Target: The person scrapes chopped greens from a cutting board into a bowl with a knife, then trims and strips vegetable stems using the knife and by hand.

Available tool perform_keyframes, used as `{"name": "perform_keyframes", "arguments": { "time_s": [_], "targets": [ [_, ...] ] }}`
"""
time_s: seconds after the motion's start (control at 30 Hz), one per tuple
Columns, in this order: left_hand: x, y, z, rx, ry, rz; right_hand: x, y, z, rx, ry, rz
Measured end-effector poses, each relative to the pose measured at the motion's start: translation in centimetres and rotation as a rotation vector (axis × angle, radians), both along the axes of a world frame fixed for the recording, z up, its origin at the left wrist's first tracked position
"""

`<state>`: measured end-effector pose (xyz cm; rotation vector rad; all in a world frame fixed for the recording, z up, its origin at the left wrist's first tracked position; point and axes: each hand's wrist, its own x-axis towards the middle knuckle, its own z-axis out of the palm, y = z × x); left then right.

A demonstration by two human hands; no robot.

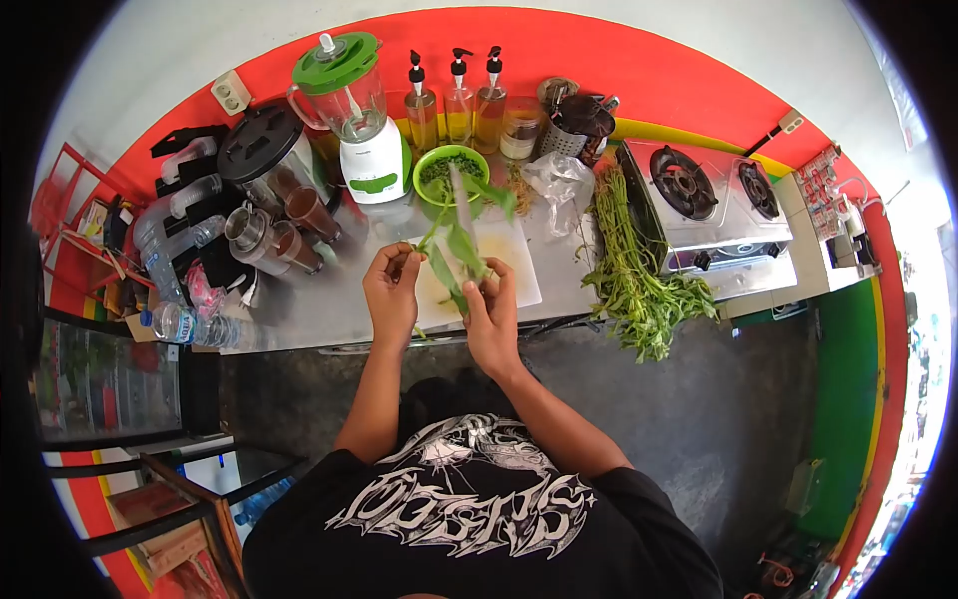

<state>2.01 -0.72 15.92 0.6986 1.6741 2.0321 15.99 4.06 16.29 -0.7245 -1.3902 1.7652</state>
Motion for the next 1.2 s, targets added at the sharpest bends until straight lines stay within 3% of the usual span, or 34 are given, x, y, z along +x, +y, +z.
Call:
{"name": "perform_keyframes", "arguments": {
  "time_s": [0.07,0.23,0.4,0.5,0.73,0.93,1.0,1.07,1.2],
  "targets": [
    [-0.2,0.0,-0.3,-0.013,0.000,0.014,0.0,-0.4,-1.0,-0.067,0.108,-0.077],
    [-0.3,-0.2,-0.7,0.020,-0.048,-0.105,0.5,-0.1,-0.6,-0.039,0.006,0.050],
    [0.3,0.0,-0.4,-0.024,-0.036,-0.170,-0.4,0.2,1.0,0.198,-0.140,0.117],
    [0.4,0.0,-0.4,-0.098,-0.022,-0.285,-1.3,0.7,0.8,0.033,-0.102,0.050],
    [1.2,1.8,-0.5,-0.097,0.007,-0.393,0.4,4.4,0.9,0.173,-0.249,0.112],
    [2.0,3.3,-0.2,-0.126,0.049,-0.555,0.9,7.0,0.3,0.021,-0.159,0.102],
    [2.1,3.8,-0.3,-0.153,0.043,-0.544,0.8,7.3,0.0,-0.076,-0.146,0.103],
    [2.0,4.4,-1.7,-0.175,-0.126,-0.435,0.7,7.3,-0.1,-0.099,-0.138,0.043],
    [1.9,5.1,-0.4,-0.373,-0.070,-0.406,1.3,8.0,-0.5,-0.113,-0.134,0.056]
  ]
}}
